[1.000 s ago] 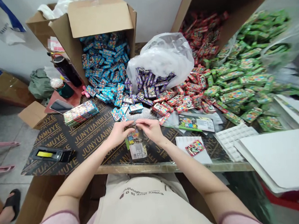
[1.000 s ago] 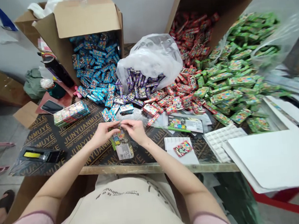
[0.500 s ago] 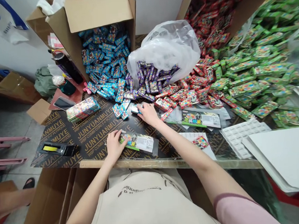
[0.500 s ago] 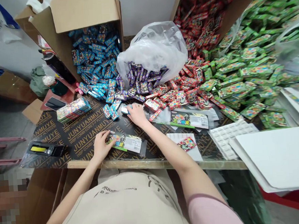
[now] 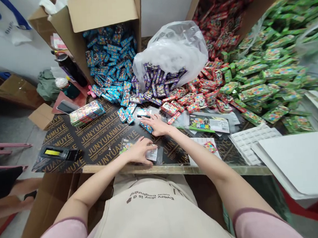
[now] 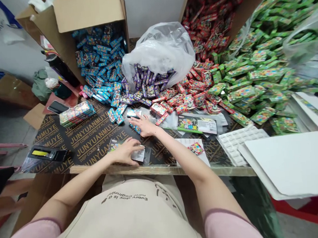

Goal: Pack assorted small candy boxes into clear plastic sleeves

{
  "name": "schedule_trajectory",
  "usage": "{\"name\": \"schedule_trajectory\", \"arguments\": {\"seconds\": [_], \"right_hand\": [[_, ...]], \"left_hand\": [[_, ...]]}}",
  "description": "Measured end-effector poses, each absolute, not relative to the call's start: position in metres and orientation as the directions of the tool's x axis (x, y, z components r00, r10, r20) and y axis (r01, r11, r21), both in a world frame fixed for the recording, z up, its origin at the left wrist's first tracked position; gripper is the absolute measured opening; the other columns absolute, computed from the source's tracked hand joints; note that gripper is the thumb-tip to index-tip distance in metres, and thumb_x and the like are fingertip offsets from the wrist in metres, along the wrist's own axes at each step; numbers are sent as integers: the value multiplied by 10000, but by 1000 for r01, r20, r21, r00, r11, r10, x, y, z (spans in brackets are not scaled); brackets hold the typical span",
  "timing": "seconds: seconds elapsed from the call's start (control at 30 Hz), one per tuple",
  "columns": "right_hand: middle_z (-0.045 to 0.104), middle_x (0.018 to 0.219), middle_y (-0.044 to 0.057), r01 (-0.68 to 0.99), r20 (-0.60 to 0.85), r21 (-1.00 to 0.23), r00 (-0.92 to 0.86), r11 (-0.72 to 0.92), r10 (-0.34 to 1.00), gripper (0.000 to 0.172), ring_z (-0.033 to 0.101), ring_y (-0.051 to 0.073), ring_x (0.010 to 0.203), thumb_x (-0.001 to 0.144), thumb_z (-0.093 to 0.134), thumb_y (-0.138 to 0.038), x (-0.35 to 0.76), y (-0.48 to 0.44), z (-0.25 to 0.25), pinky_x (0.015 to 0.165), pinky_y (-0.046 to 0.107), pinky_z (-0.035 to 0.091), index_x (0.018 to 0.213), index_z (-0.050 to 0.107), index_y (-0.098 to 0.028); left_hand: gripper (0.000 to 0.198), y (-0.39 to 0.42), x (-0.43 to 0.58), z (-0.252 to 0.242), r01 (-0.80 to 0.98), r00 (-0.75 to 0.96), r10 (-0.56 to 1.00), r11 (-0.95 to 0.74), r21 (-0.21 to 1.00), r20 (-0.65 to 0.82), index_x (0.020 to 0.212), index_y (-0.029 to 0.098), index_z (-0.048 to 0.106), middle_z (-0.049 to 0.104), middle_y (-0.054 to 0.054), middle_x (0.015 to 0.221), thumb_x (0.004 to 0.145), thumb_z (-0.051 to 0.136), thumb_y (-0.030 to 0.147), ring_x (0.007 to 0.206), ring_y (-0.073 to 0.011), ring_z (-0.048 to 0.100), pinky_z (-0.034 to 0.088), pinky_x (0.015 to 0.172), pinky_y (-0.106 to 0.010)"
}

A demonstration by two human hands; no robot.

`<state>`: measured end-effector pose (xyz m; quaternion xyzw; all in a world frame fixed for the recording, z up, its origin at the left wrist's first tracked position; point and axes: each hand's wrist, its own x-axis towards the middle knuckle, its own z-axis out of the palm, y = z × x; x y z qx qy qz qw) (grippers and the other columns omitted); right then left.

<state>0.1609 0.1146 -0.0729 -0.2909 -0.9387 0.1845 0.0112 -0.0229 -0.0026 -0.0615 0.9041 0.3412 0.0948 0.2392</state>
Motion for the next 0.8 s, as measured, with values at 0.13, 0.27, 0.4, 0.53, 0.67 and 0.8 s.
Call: {"name": "schedule_trajectory", "arguments": {"seconds": [0.13,0.27,0.4,0.53,0.67,0.8], "right_hand": [[455,1402,183,511,-17,-364,-840,779,543,809,319,380,1347,672,687,-310,163,111,-87,1069,608,196,1427,420,-190],[453,1377,205,560,98,-394,-763,729,639,750,405,339,1295,833,580,-500,180,90,-106,1036,549,313,1473,342,-189],[456,1387,195,617,145,-358,-705,701,694,736,422,341,1290,844,566,-496,189,79,-114,1053,553,320,1481,338,-206],[471,1402,160,620,135,-374,-699,690,702,779,446,349,1285,807,599,-512,189,83,-112,1061,543,342,1490,326,-255],[485,1401,139,632,118,-395,-685,667,719,793,454,353,1284,782,623,-499,189,85,-107,1060,538,351,1487,328,-289],[465,1410,183,625,122,-390,-693,676,711,744,428,343,1305,814,583,-480,189,85,-109,1068,559,324,1469,373,-196]], "left_hand": [[340,97,-97,-18,711,182,961,-274,648,207,1043,173,692,699,-84,1032,823,613,419,989,-221,627,463,924,-356],[480,213,-186,35,717,-501,836,257,648,223,1264,71,543,620,-151,1254,839,583,290,1123,-218,588,428,964,-296],[529,274,-223,68,658,-616,768,379,651,175,1280,31,496,629,-190,1220,819,583,277,1095,-242,601,451,916,-320],[405,300,-230,73,670,-600,778,362,648,187,1111,81,599,708,-158,982,767,621,294,940,-277,655,485,813,-375],[240,319,-241,65,715,-562,807,361,599,183,908,107,648,705,-155,854,730,629,266,905,-302,660,481,779,-376],[157,325,-247,49,764,-506,843,340,549,182,793,104,652,695,-150,805,735,595,238,927,-303,648,470,787,-342]]}}
